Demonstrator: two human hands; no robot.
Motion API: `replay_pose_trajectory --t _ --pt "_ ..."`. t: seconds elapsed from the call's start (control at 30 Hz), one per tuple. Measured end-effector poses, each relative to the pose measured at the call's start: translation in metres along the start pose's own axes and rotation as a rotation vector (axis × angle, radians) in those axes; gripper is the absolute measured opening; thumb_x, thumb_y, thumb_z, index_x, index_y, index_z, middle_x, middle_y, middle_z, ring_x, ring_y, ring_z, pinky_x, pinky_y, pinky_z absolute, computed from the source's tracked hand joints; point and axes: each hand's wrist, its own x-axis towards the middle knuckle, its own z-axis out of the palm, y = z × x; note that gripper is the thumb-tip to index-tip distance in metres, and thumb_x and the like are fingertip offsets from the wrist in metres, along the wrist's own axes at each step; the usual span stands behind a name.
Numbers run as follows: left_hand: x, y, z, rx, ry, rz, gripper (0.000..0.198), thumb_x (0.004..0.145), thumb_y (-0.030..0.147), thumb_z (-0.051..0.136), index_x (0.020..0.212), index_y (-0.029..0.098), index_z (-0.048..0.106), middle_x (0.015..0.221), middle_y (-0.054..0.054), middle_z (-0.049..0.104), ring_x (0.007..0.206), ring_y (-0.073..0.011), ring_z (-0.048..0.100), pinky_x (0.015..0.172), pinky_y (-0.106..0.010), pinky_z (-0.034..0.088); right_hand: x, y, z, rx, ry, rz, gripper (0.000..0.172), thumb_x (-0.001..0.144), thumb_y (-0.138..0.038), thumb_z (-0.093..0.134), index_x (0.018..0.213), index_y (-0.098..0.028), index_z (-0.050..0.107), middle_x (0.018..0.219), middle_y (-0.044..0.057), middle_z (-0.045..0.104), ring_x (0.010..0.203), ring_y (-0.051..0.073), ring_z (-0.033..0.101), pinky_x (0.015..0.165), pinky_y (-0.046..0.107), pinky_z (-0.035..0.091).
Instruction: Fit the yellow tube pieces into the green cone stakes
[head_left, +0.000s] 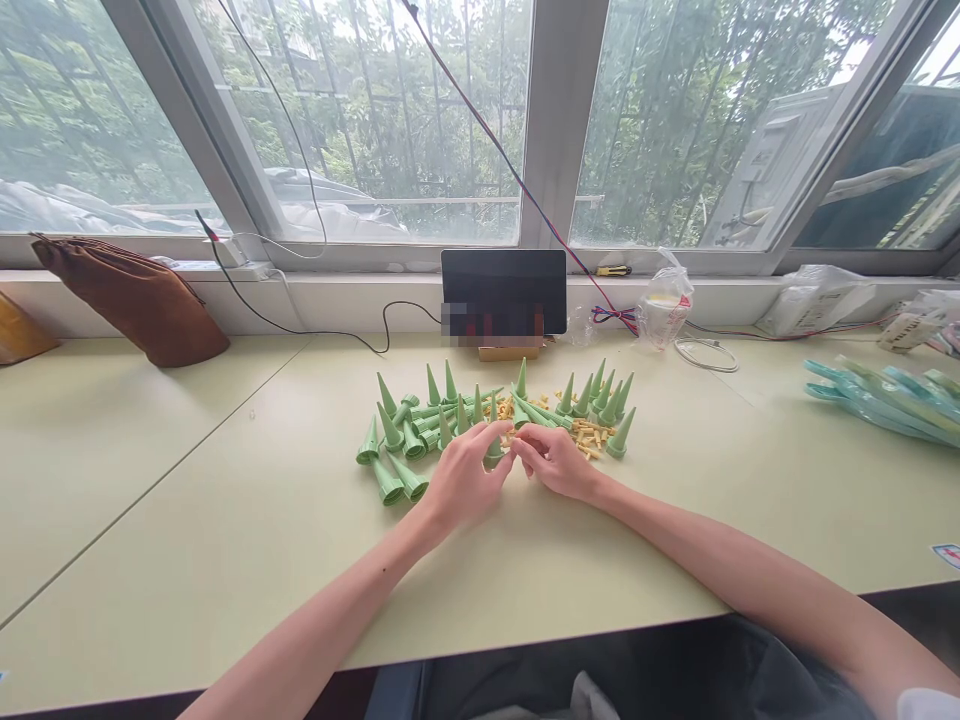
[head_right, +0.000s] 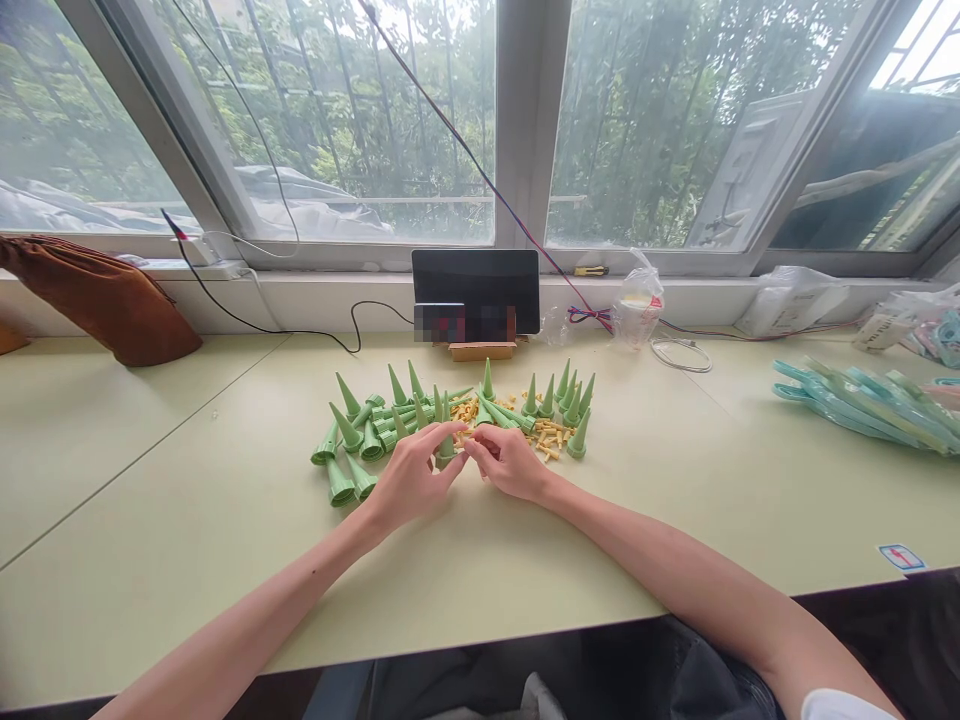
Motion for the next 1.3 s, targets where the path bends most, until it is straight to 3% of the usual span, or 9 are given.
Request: replay_pose_trajectory --t 0.17,0.3,0.43,0.6,0.97,1.17,1.3 --pt "0.0006 0.0031 -0.002 -0.003 -0.035 0.025 0.028 0.09 0.031 0.055 0.116 0.024 0.06 0.103 -0.002 0.067 0.052 -0.0082 0.048 0.059 -0.025 0.047 0.0 0.001 0.0004 -0.032 0.053 -0.007 0.049 0.098 -0.052 0.04 0.064 -0.018 0.051 0.05 -0.001 0.052 0.046 0.012 0.047 0.05 0.025 0.04" --pt "0.0006 0.0053 -0.0043 -0.049 -0.061 0.054 0.027 0.09 0.028 0.052 0.116 0.025 0.06 0.099 -0.001 0.066 0.048 -0.0071 0.043 0.054 -0.024 0.044 -0.0001 0.0037 0.0012 -0.025 0.064 0.03 0.054 0.099 -0.053 0.037 0.058 -0.019 0.047 0.045 -0.003 0.048 0.043 0.011 0.046 0.05 0.025 0.04" --pt "0.0007 0.0061 -0.0048 -0.084 -0.056 0.053 0.028 0.089 0.021 0.051 0.115 0.025 0.06 0.099 -0.001 0.066 0.048 -0.0068 0.04 0.05 -0.022 0.041 0.0003 0.0038 0.0009 -0.012 0.085 0.045 0.05 0.098 -0.052 0.04 0.063 -0.019 0.051 0.046 -0.003 0.05 0.043 0.012 0.047 0.051 0.025 0.041" --pt "0.0009 0.0042 -0.0024 -0.075 -0.038 0.011 0.032 0.089 0.019 0.05 0.12 0.023 0.059 0.112 -0.005 0.065 0.06 -0.0098 0.052 0.056 -0.023 0.047 0.0002 0.0014 0.0 0.066 0.041 0.041 0.035 0.096 -0.049 0.047 0.087 -0.017 0.059 0.053 -0.004 0.051 0.046 0.012 0.048 0.048 0.025 0.04" --pt "-0.0006 0.0029 0.0001 -0.083 -0.066 -0.008 0.034 0.09 0.019 0.05 0.123 0.023 0.058 0.107 -0.005 0.065 0.062 -0.0111 0.055 0.056 -0.023 0.048 0.0004 0.0028 0.0013 -0.005 0.072 0.026 0.046 0.098 -0.049 0.041 0.063 -0.019 0.049 0.045 -0.002 0.049 0.042 0.013 0.046 0.049 0.026 0.039" --pt "0.0002 0.0022 -0.0003 -0.069 -0.041 -0.017 0.034 0.09 0.021 0.051 0.123 0.024 0.058 0.108 -0.004 0.065 0.055 -0.0087 0.051 0.059 -0.024 0.049 0.0001 0.001 0.0007 0.061 0.036 0.03 0.033 0.097 -0.048 0.047 0.088 -0.019 0.059 0.051 -0.004 0.05 0.043 0.013 0.048 0.047 0.026 0.04" --pt "-0.0002 0.0015 0.0003 -0.07 -0.049 -0.026 0.034 0.091 0.022 0.051 0.124 0.023 0.058 0.107 -0.004 0.065 0.056 -0.0088 0.052 0.06 -0.024 0.049 -0.0003 0.0036 0.0008 0.059 0.033 0.025 0.034 0.097 -0.049 0.046 0.086 -0.018 0.058 0.052 -0.003 0.051 0.044 0.013 0.048 0.047 0.026 0.04"
